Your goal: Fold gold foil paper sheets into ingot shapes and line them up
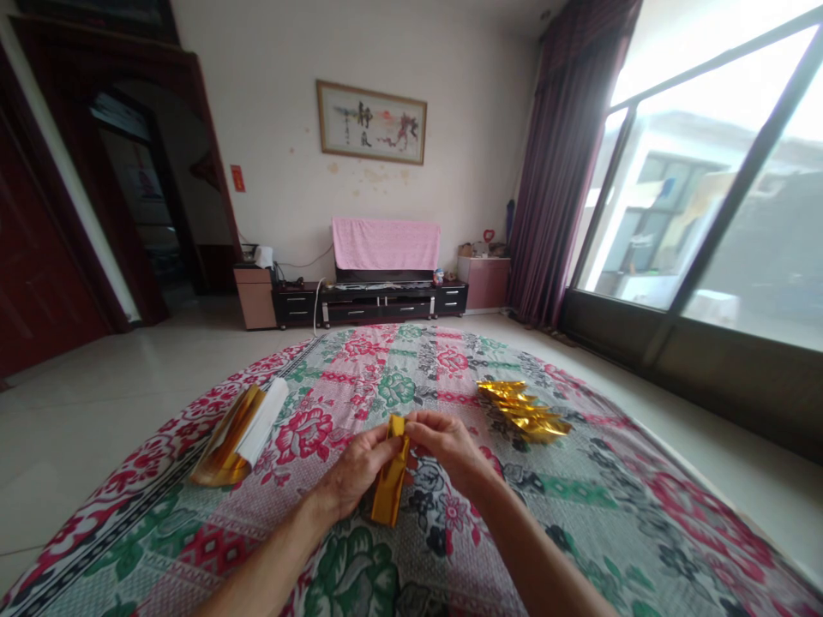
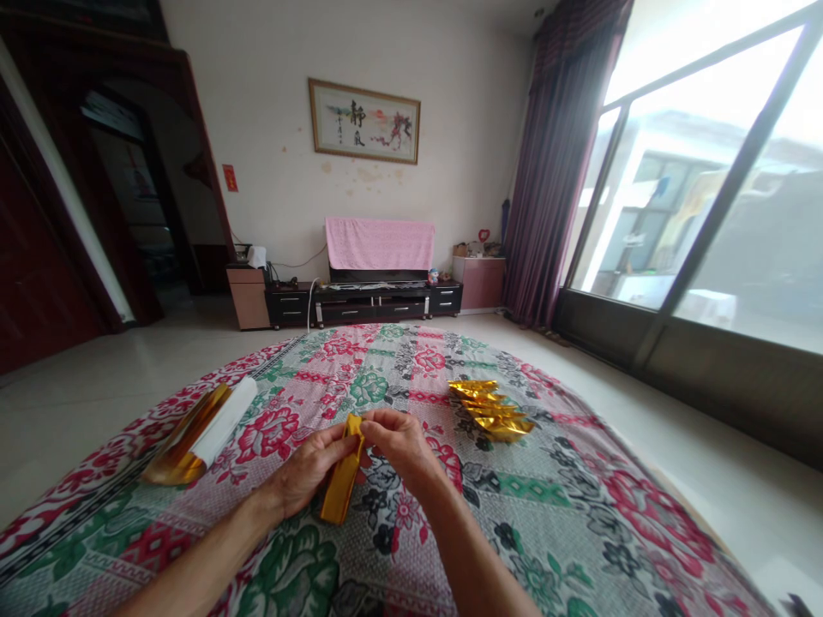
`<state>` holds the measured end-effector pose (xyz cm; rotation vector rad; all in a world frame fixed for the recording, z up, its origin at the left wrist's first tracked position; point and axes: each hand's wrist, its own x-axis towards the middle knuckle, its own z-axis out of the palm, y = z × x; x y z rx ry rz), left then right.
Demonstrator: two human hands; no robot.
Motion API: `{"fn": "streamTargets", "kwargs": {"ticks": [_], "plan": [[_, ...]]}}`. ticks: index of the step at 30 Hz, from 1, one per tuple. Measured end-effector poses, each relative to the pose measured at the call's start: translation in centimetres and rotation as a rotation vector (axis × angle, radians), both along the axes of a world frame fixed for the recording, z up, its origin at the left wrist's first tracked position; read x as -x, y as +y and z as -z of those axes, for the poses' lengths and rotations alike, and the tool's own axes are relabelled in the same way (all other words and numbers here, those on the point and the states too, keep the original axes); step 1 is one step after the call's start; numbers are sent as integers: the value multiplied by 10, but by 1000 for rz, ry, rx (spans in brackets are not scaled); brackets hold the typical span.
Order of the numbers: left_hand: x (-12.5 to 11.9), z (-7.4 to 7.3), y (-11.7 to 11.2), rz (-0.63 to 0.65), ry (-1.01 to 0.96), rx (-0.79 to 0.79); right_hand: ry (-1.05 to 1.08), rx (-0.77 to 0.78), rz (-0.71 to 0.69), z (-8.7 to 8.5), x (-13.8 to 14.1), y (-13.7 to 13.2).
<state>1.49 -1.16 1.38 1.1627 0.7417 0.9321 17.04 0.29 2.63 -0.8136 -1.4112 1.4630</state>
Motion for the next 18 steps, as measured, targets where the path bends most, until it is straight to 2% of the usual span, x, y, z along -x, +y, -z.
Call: {"fn": "streamTargets", "kwargs": {"ticks": [10, 18], "plan": [[2, 0, 2, 65, -5, 113, -40, 123, 276, 1, 11, -1], [9, -3, 0, 179, 187, 151, -42, 157, 539, -2, 8, 3]]}}
